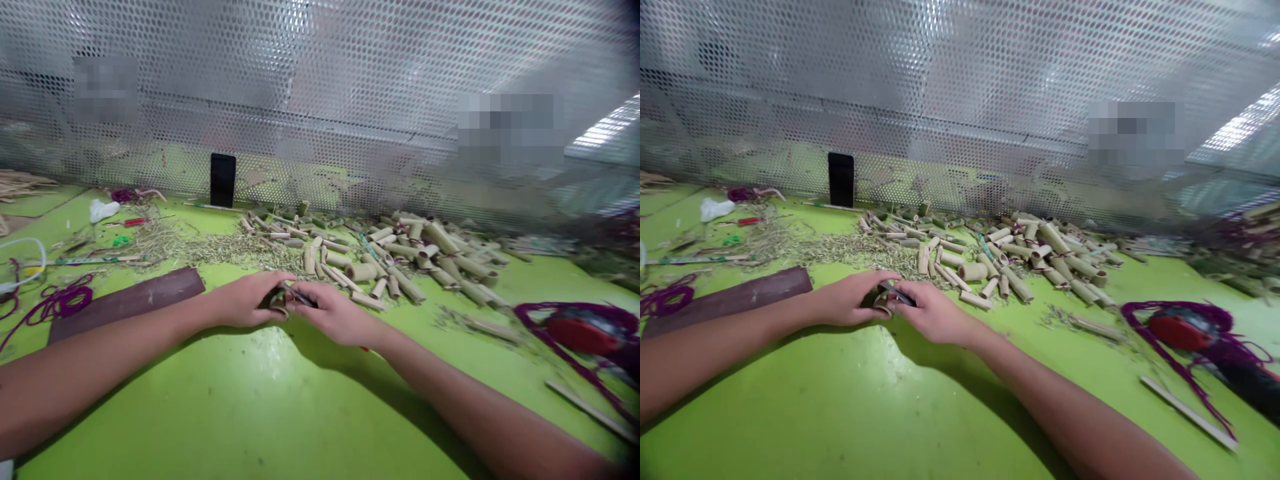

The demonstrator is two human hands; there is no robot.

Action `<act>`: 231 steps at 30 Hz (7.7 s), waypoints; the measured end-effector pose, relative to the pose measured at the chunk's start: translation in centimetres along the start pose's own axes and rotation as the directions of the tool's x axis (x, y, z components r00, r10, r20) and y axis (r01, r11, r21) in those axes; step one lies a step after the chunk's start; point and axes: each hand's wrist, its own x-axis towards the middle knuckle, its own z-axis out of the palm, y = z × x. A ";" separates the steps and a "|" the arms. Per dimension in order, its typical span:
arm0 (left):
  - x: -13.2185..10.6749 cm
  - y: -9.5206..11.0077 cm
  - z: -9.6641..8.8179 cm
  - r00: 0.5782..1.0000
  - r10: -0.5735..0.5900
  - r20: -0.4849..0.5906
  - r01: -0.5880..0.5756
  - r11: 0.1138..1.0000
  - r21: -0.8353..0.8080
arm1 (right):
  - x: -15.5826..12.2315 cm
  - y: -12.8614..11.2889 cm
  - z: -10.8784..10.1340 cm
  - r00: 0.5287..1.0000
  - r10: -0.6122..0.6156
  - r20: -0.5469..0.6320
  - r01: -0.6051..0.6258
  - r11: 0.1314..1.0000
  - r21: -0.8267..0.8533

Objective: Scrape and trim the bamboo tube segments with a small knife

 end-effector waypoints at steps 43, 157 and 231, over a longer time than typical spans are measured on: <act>-0.1 -0.4 -0.2 0.998 0.056 -0.035 -0.050 0.987 0.151 | -0.2 -0.3 1.1 0.998 0.042 -0.036 -0.055 0.856 -0.514; -0.2 -0.4 -0.3 0.999 0.033 -0.022 -0.028 0.985 0.171 | 0.1 -0.3 0.8 0.999 0.030 -0.036 -0.044 0.846 -0.531; -0.2 -0.1 -0.4 0.996 -0.070 -0.057 0.070 0.998 0.001 | -0.2 0.4 0.3 0.980 -0.093 -0.178 -0.008 0.867 -0.499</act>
